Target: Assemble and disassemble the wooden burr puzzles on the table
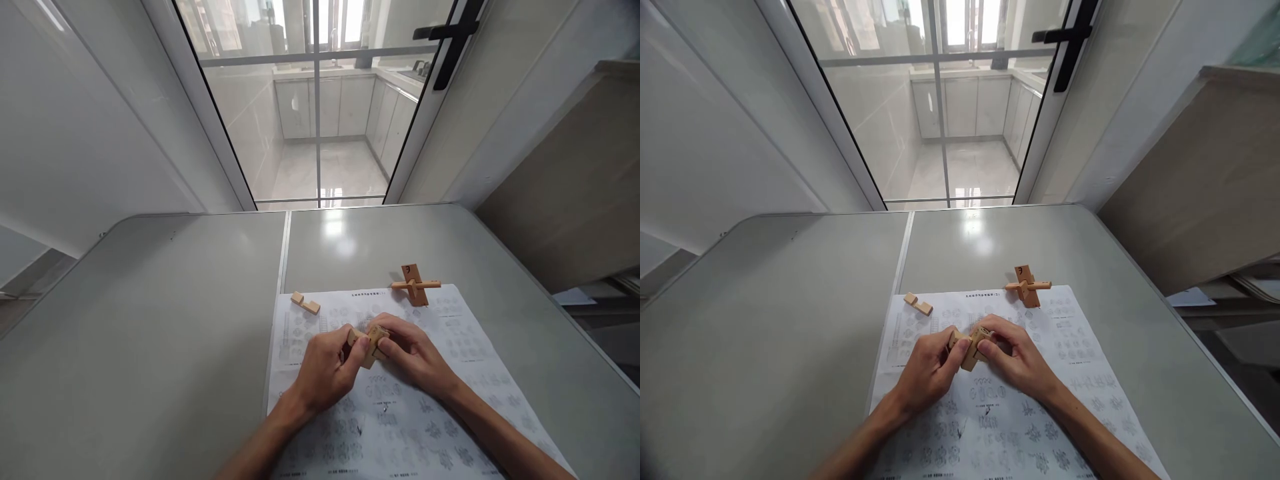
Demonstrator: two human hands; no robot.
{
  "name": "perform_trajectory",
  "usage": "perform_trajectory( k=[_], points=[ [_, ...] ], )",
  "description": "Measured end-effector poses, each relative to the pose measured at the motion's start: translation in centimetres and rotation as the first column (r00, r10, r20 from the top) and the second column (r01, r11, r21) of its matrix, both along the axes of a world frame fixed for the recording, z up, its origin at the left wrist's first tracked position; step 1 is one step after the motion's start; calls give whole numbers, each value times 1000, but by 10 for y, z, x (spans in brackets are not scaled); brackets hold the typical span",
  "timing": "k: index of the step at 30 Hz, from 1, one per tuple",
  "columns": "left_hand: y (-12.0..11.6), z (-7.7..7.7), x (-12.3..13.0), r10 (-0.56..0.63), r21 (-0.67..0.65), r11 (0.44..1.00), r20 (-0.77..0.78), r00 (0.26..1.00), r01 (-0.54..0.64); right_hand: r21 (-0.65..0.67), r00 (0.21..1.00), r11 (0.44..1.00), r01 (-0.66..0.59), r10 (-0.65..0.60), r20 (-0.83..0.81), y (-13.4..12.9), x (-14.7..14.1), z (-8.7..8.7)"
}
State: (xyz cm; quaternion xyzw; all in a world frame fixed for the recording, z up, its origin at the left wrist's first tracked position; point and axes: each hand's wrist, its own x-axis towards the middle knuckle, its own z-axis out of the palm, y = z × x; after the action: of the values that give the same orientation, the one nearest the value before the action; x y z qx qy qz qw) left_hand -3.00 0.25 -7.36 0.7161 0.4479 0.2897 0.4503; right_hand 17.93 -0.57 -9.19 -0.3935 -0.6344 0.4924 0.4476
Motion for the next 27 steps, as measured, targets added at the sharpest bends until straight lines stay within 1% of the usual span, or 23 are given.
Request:
perform_trajectory(
  k=[5,9,12,14,16,19,21,23,27],
  points=[
    [0,0,0,-12,-34,999,35,999,13,-6,999,1000,-10,10,-33,-1,0,1],
    [0,1,1,-4,-89,996,61,998,9,-79,997,997,-17,11,-70,-1,2,1],
    [0,3,3,-3,-161,987,122,993,23,-106,992,993,-49,36,-122,0,5,-4],
    [1,4,4,-13,-219,974,188,982,55,-128,980,985,-113,89,-179,1,7,-7],
    [1,5,5,-32,-271,957,259,965,105,-175,956,964,-202,155,-248,1,9,-9],
    [0,6,5,-82,-342,917,345,935,206,-224,891,914,-337,233,-391,0,11,-10],
    [0,6,5,-121,-373,888,374,919,269,-210,839,889,-408,273,-471,0,11,-11],
    [0,5,5,-152,-386,869,389,909,310,-184,807,875,-447,306,-505,0,13,-13],
    [2,4,4,-219,-399,835,391,894,380,-172,772,841,-513,364,-521,2,17,-20]
  ],
)
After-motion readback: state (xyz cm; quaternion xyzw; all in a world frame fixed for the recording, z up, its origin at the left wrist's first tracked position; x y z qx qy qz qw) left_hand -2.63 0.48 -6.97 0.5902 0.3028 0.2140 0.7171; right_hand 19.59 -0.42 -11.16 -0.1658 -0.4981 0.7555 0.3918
